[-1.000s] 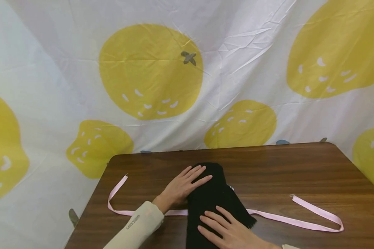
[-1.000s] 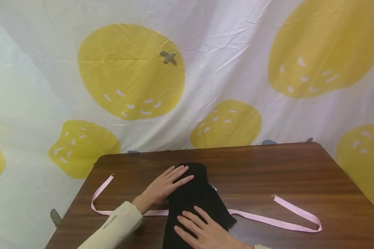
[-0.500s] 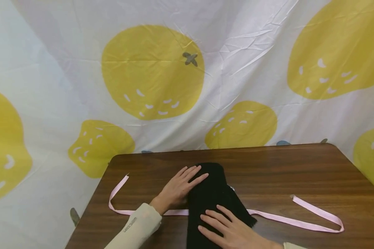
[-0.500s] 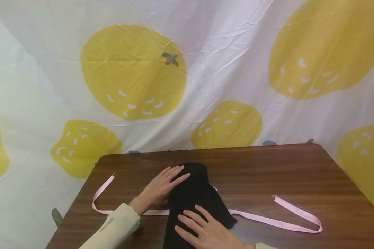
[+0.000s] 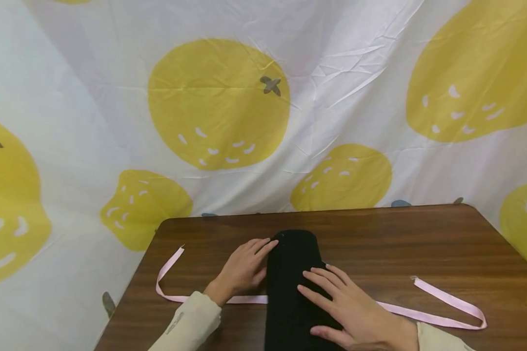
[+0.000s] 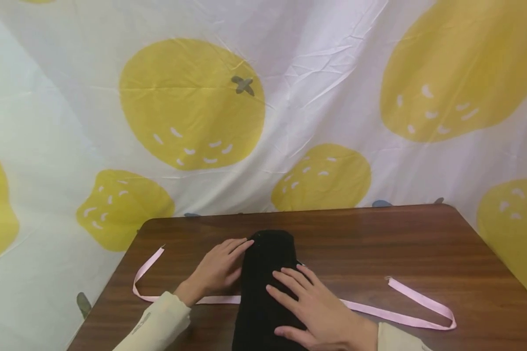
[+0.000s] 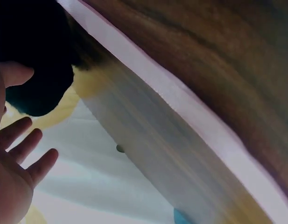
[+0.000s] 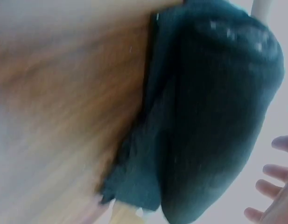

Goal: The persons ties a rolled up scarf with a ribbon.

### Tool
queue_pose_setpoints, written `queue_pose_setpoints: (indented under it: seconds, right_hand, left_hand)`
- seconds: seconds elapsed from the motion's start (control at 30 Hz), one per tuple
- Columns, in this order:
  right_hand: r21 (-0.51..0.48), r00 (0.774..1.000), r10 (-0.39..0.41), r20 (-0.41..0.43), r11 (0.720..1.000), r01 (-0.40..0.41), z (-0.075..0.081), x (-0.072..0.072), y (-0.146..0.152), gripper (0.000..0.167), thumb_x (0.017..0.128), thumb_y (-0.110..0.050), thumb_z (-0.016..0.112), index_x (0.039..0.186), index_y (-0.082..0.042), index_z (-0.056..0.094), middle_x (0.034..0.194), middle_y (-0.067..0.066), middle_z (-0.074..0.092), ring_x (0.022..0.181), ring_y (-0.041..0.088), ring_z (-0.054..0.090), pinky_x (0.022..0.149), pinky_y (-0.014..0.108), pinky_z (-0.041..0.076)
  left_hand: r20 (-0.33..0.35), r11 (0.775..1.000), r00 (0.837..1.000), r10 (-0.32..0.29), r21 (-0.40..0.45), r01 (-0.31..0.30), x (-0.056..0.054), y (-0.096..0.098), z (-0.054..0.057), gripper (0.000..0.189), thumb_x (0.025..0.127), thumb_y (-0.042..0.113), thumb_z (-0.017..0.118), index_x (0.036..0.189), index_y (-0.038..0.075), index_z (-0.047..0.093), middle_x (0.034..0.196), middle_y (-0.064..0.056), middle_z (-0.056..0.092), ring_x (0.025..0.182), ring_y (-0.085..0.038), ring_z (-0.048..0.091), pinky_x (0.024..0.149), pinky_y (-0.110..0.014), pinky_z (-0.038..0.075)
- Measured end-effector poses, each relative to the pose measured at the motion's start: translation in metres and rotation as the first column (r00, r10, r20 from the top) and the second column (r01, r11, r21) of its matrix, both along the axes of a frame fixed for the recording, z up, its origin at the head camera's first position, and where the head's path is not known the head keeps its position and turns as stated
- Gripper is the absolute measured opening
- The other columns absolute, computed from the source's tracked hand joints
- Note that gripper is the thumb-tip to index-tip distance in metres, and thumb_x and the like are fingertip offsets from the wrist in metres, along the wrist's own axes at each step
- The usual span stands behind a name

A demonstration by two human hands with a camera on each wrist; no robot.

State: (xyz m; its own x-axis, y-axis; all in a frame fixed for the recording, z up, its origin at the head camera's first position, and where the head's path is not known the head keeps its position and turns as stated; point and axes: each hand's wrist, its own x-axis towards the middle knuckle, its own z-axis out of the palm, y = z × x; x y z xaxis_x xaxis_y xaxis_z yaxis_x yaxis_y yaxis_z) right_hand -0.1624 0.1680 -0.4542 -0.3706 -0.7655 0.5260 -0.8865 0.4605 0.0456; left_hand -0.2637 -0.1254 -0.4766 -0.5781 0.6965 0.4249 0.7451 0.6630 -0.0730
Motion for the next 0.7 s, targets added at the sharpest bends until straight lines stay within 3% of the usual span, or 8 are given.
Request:
queue_pose_setpoints:
  seconds: [0.13, 0.27, 0.4, 0.57, 0.63, 0.7]
  right_hand:
    - [-0.038, 0.997, -0.064, 0.054, 0.997, 0.066, 0.003, -0.011, 0.015, 0.06, 0.097, -0.041, 0.059, 0.147, -0.009, 0.046, 0.152, 0.015, 0.041, 0.134, 0.03, 0.041, 0.116, 0.042, 0.017]
    - [-0.075, 0.981, -0.149, 0.125, 0.984, 0.159, 0.008, -0.022, 0.034, 0.06, 0.094, -0.026, 0.065, 0.149, -0.013, 0.044, 0.149, 0.011, 0.044, 0.13, 0.026, 0.046, 0.102, 0.046, 0.032]
    - [-0.099, 0.964, -0.202, 0.174, 0.97, 0.221, 0.01, -0.032, 0.053, 0.06, 0.092, -0.017, 0.069, 0.147, -0.014, 0.046, 0.139, 0.006, 0.052, 0.119, 0.021, 0.053, 0.091, 0.044, 0.044]
    - [-0.079, 0.941, -0.208, 0.268, 0.969, 0.236, 0.005, -0.042, 0.074, 0.048, 0.09, -0.012, 0.072, 0.135, -0.012, 0.058, 0.122, -0.002, 0.057, 0.104, 0.013, 0.058, 0.083, 0.039, 0.051]
    - [-0.062, 0.92, -0.186, 0.345, 0.974, 0.22, 0.002, -0.045, 0.08, 0.038, 0.092, -0.015, 0.071, 0.128, -0.01, 0.062, 0.116, -0.004, 0.058, 0.098, 0.01, 0.058, 0.08, 0.035, 0.052]
    - [-0.048, 0.875, -0.143, 0.462, 0.981, 0.186, -0.002, -0.048, 0.086, 0.03, 0.095, -0.019, 0.068, 0.123, -0.008, 0.065, 0.109, -0.004, 0.059, 0.088, 0.007, 0.057, 0.073, 0.03, 0.051]
  left_hand:
    - [0.108, 0.997, 0.993, 0.042, 0.055, -0.048, 0.005, -0.006, 0.0, 0.058, 0.088, 0.022, 0.074, 0.14, 0.01, 0.053, 0.131, -0.006, 0.063, 0.117, -0.023, 0.059, 0.092, -0.039, 0.053]
    - [0.261, 0.983, 0.964, 0.041, 0.161, -0.085, 0.01, -0.015, 0.002, 0.045, 0.091, 0.023, 0.071, 0.133, 0.009, 0.059, 0.125, -0.006, 0.067, 0.112, -0.023, 0.062, 0.09, -0.041, 0.053]
    - [0.412, 0.958, 0.911, -0.007, 0.263, -0.111, 0.014, -0.025, 0.006, 0.04, 0.093, 0.021, 0.069, 0.13, 0.008, 0.06, 0.122, -0.009, 0.067, 0.108, -0.024, 0.063, 0.09, -0.043, 0.052]
    - [0.565, 0.927, 0.821, -0.078, 0.344, -0.149, 0.017, -0.035, 0.005, 0.043, 0.091, 0.02, 0.072, 0.132, 0.011, 0.058, 0.116, -0.011, 0.067, 0.103, -0.025, 0.064, 0.089, -0.045, 0.051]
    - [0.605, 0.924, 0.792, -0.081, 0.344, -0.168, 0.018, -0.04, 0.002, 0.043, 0.091, 0.023, 0.073, 0.131, 0.013, 0.058, 0.111, -0.009, 0.067, 0.1, -0.023, 0.063, 0.088, -0.042, 0.051]
    - [0.639, 0.927, 0.765, -0.082, 0.332, -0.177, 0.019, -0.044, 0.0, 0.042, 0.091, 0.025, 0.073, 0.128, 0.013, 0.059, 0.105, -0.006, 0.067, 0.097, -0.019, 0.062, 0.085, -0.038, 0.051]
